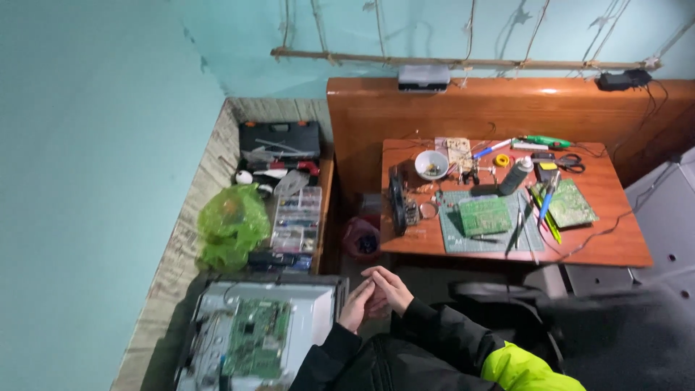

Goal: Soldering electronic components onto a printed circuit board using a soldering iron.

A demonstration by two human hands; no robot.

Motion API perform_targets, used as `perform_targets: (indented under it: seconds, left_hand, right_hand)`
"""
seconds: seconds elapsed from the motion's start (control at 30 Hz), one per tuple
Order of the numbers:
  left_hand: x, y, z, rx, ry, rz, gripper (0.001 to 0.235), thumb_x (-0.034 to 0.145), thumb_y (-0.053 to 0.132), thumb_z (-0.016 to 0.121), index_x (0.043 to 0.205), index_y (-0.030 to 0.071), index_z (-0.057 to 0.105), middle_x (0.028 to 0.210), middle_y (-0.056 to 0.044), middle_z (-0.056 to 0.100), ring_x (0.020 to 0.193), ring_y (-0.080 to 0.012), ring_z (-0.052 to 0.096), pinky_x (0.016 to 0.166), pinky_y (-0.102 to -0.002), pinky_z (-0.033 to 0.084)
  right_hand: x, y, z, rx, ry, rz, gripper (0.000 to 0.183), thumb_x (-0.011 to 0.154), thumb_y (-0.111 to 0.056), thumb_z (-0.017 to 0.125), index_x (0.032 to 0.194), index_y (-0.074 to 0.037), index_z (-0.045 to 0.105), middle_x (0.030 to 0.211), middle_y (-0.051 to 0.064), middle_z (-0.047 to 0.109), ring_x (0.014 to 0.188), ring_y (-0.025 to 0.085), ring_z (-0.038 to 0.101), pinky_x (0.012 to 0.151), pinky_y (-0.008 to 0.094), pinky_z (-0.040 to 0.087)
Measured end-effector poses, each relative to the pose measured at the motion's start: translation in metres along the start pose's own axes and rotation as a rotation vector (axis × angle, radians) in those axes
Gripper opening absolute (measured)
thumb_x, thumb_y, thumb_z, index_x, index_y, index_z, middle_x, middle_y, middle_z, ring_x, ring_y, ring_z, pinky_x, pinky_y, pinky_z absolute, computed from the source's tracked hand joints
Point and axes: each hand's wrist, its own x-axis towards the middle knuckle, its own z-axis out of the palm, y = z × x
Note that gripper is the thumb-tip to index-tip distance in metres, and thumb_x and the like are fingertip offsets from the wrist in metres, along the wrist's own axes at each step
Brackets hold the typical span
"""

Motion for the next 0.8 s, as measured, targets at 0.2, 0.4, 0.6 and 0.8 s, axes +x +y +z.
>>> perform_targets:
  seconds: [0.2, 0.4, 0.6, 0.8]
  left_hand:
    - [0.128, 0.01, 0.04, 0.013, 0.086, 0.043, 0.061, 0.084, 0.031, 0.07, 0.14, 0.011, 0.06, 0.143, -0.01, 0.062, 0.128, -0.021, 0.061, 0.104, -0.033, 0.049]
    - [0.209, 0.056, 0.112, 0.006, -0.043, 0.033, 0.059, 0.091, 0.035, 0.061, 0.148, 0.022, 0.051, 0.15, -0.006, 0.055, 0.132, -0.0235, 0.058, 0.098, -0.036, 0.057]
    - [0.239, 0.104, 0.181, 0.104, -0.241, 0.027, 0.068, 0.093, 0.048, 0.051, 0.154, 0.026, 0.03, 0.153, -0.004, 0.044, 0.131, -0.0261, 0.057, 0.09, -0.038, 0.065]
    - [0.283, 0.076, 0.212, 0.064, -0.152, -0.07, 0.065, 0.093, 0.041, 0.058, 0.152, 0.025, 0.039, 0.15, -0.005, 0.051, 0.124, -0.0275, 0.063, 0.086, -0.036, 0.064]
  right_hand:
    - [0.077, -0.012, -0.09, 0.014, 0.033, -0.002, 0.037, 0.098, -0.04, 0.049, 0.114, -0.012, 0.066, 0.082, 0.007, 0.067, 0.066, 0.015, 0.067, 0.052, 0.026, 0.054]
    - [0.138, -0.073, -0.177, 0.15, 0.023, 0.152, 0.04, 0.099, -0.039, 0.048, 0.116, -0.008, 0.066, 0.086, 0.014, 0.069, 0.069, 0.025, 0.071, 0.055, 0.035, 0.059]
    - [0.161, -0.105, -0.242, 0.2, -0.061, 0.021, 0.036, 0.101, -0.033, 0.046, 0.12, -0.007, 0.062, 0.092, 0.012, 0.071, 0.079, 0.026, 0.071, 0.07, 0.037, 0.061]
    - [0.173, -0.057, -0.302, 0.147, 0.095, 0.004, 0.029, 0.101, -0.03, 0.051, 0.109, -0.007, 0.066, 0.087, 0.007, 0.065, 0.079, 0.017, 0.061, 0.075, 0.03, 0.049]
